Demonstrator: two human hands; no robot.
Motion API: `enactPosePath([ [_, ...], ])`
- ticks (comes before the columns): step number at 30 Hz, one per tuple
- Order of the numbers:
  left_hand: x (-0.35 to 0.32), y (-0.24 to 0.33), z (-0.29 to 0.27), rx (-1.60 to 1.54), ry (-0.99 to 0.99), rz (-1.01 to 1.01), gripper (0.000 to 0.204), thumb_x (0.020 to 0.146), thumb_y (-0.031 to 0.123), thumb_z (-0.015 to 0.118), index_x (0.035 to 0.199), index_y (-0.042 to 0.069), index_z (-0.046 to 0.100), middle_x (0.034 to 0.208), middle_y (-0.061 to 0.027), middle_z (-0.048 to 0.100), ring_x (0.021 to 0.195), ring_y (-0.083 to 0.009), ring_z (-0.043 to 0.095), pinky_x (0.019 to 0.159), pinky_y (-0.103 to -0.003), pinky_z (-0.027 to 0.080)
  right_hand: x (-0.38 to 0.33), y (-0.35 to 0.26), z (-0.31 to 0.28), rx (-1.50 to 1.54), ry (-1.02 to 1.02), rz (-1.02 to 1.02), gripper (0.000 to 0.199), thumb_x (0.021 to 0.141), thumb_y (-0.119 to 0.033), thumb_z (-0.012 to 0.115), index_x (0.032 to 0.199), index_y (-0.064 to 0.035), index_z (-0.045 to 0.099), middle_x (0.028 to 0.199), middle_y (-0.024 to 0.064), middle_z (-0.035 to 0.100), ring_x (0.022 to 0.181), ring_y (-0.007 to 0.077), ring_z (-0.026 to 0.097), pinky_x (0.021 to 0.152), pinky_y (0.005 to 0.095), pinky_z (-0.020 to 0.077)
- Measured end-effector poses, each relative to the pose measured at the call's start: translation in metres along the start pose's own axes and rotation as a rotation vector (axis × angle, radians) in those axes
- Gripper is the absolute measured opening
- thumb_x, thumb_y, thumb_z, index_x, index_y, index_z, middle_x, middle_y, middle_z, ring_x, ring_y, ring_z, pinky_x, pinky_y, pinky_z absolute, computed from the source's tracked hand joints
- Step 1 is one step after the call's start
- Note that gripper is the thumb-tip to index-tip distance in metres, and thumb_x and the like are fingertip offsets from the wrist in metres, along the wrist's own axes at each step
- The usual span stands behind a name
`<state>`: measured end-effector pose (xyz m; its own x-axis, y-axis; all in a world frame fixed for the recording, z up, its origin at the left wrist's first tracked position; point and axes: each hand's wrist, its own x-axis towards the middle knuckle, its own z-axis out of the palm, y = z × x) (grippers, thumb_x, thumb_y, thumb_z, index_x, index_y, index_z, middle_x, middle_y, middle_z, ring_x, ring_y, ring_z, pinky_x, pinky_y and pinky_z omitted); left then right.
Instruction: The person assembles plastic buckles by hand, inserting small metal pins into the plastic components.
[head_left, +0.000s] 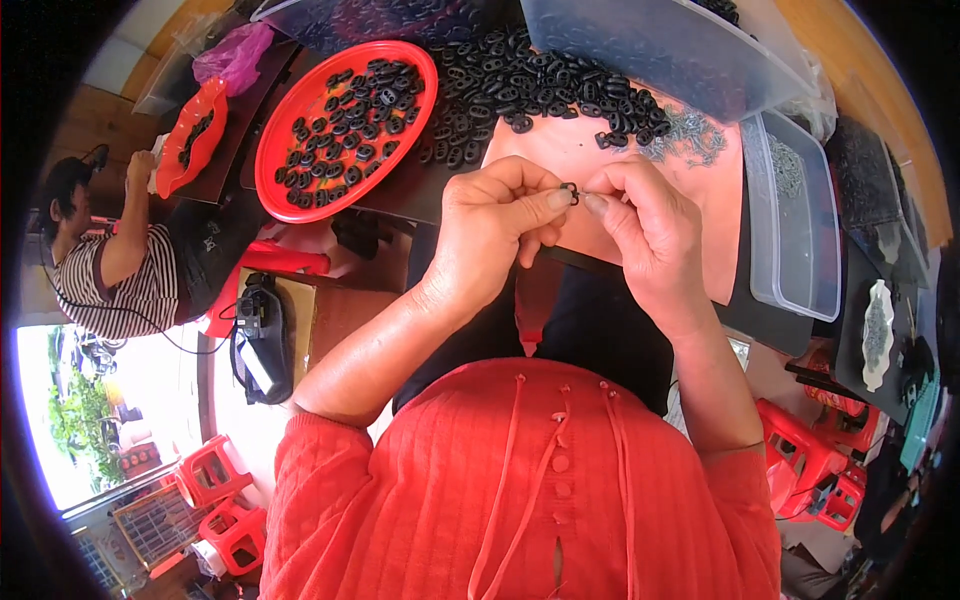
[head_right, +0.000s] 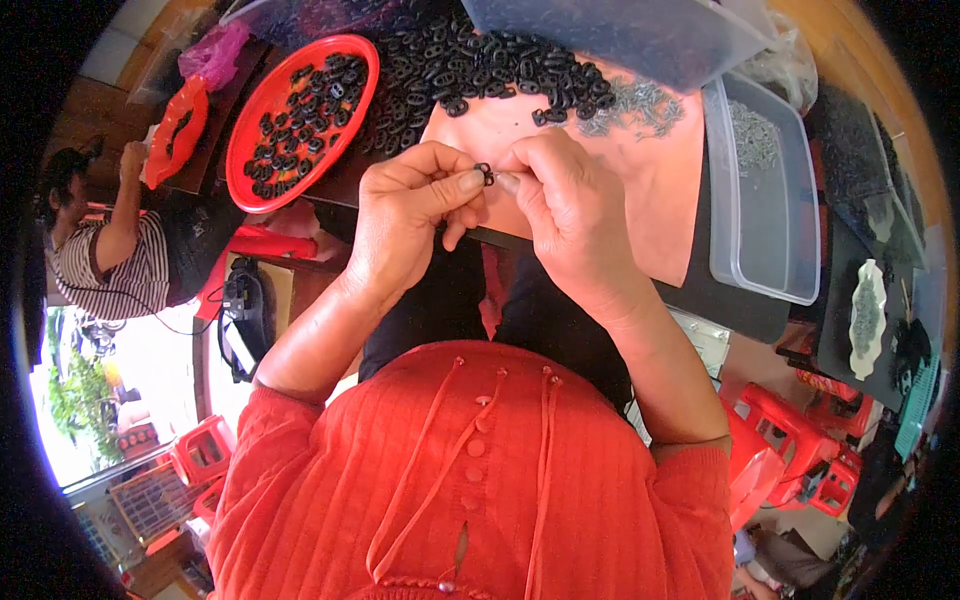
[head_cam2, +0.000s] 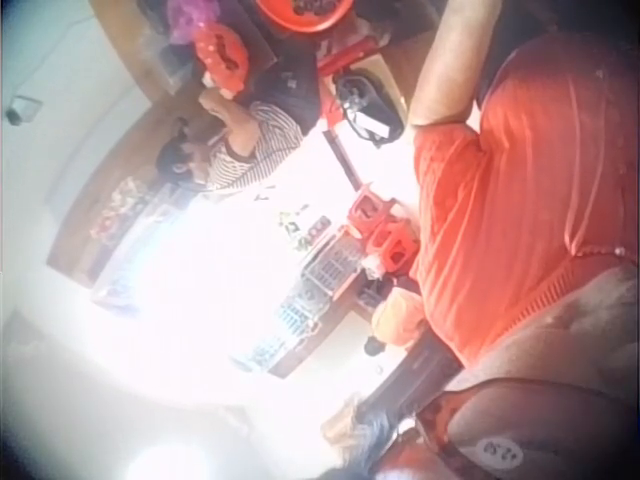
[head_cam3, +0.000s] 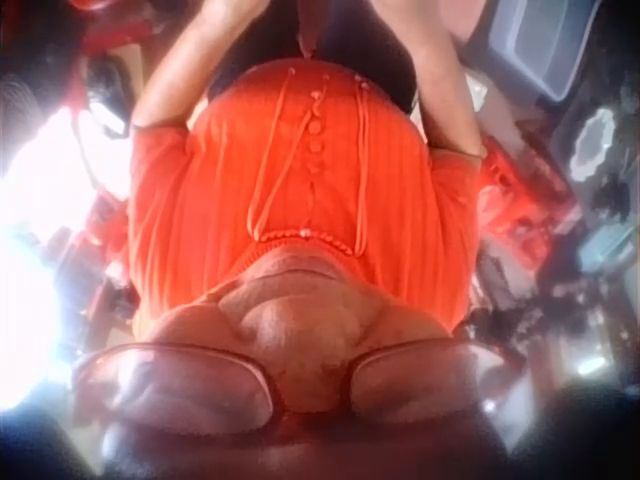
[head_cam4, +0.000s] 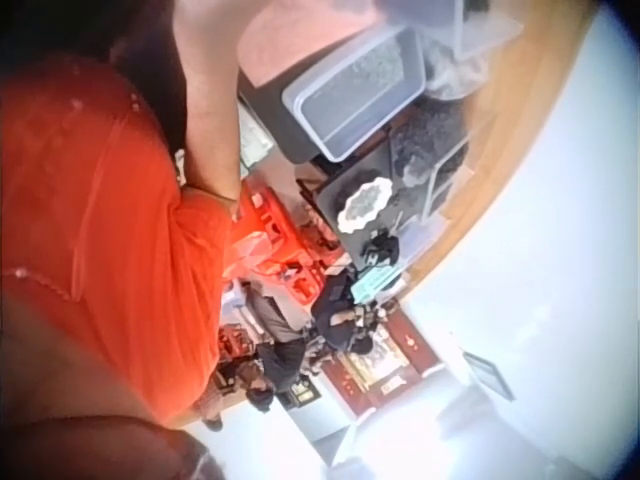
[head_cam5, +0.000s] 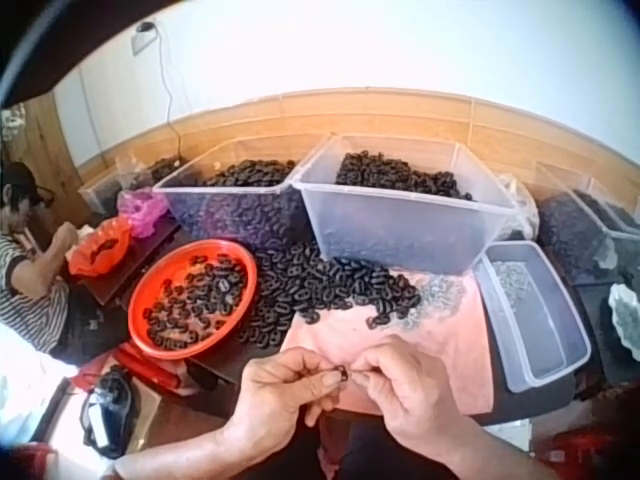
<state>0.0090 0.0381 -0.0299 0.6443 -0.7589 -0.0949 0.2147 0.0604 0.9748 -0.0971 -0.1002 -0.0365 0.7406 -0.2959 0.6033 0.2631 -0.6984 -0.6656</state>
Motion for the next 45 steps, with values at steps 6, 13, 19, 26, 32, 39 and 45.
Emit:
enactPosePath([
  [6,0.0,-0.002,0.0,0.013,-0.012,0.014,0.01,0.091,0.007,0.062,0.09,-0.003,0.063,0.071,-0.0074,0.064,0.056,-0.0084,0.056,0.043,-0.019,0.039,0.001,-0.001,0.0,-0.016,-0.013,-0.019,0.014,0.079,0.007,0.061,0.088,-0.0012,0.053,0.078,0.0116,0.057,0.071,0.0278,0.061,0.062,0.0352,0.048],
  [13,0.001,0.0,0.0,0.018,-0.01,0.013,0.01,0.091,0.007,0.062,0.09,-0.003,0.063,0.071,-0.0067,0.064,0.056,-0.0086,0.057,0.043,-0.019,0.039,0.001,0.0,-0.001,-0.011,-0.028,0.007,0.012,0.08,0.006,0.06,0.088,-0.0012,0.054,0.079,0.0121,0.058,0.072,0.0291,0.061,0.063,0.0362,0.0481],
  [19,0.0,0.0,0.0,0.062,-0.014,0.036,0.009,0.091,0.007,0.062,0.089,-0.002,0.063,0.07,-0.0057,0.063,0.057,-0.0081,0.056,0.044,-0.019,0.039,0.001,-0.001,-0.001,-0.019,-0.031,-0.007,0.012,0.08,0.005,0.06,0.088,-0.0016,0.054,0.08,0.0123,0.058,0.072,0.0299,0.061,0.063,0.0366,0.0482],
  [26,0.0,-0.003,0.002,0.147,0.0,0.126,0.007,0.09,0.005,0.062,0.086,0.0,0.062,0.069,-0.0031,0.061,0.056,-0.0059,0.053,0.044,-0.018,0.037,0.004,-0.001,0.001,-0.083,-0.057,-0.048,0.012,0.08,0.005,0.06,0.087,-0.0018,0.053,0.079,0.013,0.058,0.07,0.0301,0.06,0.061,0.0366,0.047],
  [32,0.001,-0.006,0.004,0.189,0.064,0.181,0.009,0.086,-0.002,0.065,0.08,-0.001,0.059,0.065,-0.0002,0.056,0.056,-0.0051,0.048,0.051,-0.022,0.04,0.0,-0.001,0.01,0.06,-0.043,0.119,0.013,0.082,0.005,0.06,0.088,-0.0011,0.051,0.076,0.0116,0.057,0.067,0.0255,0.059,0.06,0.0329,0.0459],
  [39,0.004,-0.003,0.0,0.106,0.038,0.043,0.01,0.088,0.004,0.065,0.08,0.0,0.06,0.066,-0.0009,0.058,0.055,-0.0052,0.052,0.044,-0.02,0.039,0.001,0.0,0.001,0.158,0.02,0.127,0.011,0.084,0.002,0.063,0.089,-0.0005,0.054,0.077,0.0098,0.058,0.068,0.0211,0.059,0.061,0.0292,0.0467],
  [45,0.005,-0.004,-0.002,0.081,0.022,0.057,0.012,0.089,0.009,0.066,0.082,0.0,0.06,0.067,-0.001,0.058,0.055,-0.0048,0.053,0.042,-0.019,0.038,0.001,0.0,0.0,0.031,-0.009,0.066,0.011,0.084,0.0,0.065,0.088,-0.0007,0.054,0.076,0.0096,0.059,0.066,0.0209,0.06,0.059,0.0297,0.0471],
])
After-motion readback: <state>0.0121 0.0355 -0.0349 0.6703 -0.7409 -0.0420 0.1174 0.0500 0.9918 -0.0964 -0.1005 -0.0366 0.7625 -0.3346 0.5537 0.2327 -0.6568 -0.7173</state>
